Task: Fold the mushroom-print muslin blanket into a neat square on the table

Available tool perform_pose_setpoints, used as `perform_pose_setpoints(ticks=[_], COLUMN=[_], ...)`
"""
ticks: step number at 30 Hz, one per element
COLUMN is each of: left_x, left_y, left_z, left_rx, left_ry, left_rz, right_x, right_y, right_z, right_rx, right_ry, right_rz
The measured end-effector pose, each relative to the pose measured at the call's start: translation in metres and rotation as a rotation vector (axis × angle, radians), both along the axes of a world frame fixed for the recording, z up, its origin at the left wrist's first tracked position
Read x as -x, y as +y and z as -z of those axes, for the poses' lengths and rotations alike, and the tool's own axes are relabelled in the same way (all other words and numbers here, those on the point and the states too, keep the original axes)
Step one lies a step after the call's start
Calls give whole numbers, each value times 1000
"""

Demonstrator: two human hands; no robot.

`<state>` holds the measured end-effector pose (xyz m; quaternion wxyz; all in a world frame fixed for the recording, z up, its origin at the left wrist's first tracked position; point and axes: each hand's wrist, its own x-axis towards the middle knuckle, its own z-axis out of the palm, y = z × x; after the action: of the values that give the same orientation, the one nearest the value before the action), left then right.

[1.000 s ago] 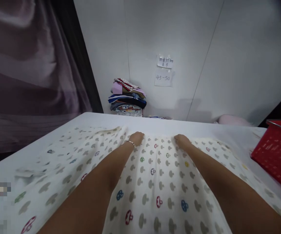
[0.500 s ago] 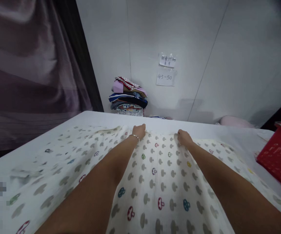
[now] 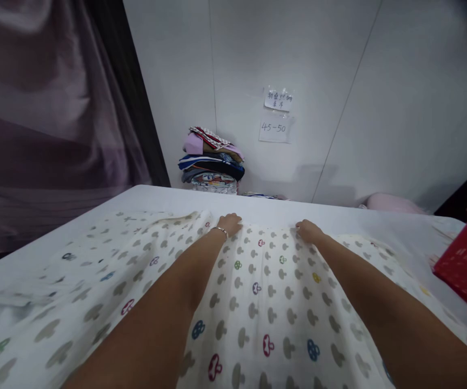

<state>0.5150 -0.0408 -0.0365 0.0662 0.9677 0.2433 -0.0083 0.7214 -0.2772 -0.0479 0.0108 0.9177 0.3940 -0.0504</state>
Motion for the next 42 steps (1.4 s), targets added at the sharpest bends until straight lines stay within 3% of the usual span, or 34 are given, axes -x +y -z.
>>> perform_pose_setpoints(ticks=[9, 19, 26, 31, 35, 42], left_x=[-11, 15, 28, 52, 88, 158], left_y=[1, 5, 2, -5, -12, -49], left_z=[-13, -41, -59, -86, -107, -119], left_rx=[41, 105, 30, -49, -64, 85], left_ry=[-46, -184, -164, -183, -168, -209], left_rz=[16, 111, 131, 203, 210, 185], right_x=[-6, -4, -7, -20, -26, -21], right_y=[-1, -32, -42, -81, -121, -195], right_z=[-13, -36, -41, -44, -48, -63], right_rx=[34, -73, 11, 131, 156, 63], right_ry=[-39, -59, -74, -120, -165, -229], right_rz=[-153, -207, -272, -235, -175, -90])
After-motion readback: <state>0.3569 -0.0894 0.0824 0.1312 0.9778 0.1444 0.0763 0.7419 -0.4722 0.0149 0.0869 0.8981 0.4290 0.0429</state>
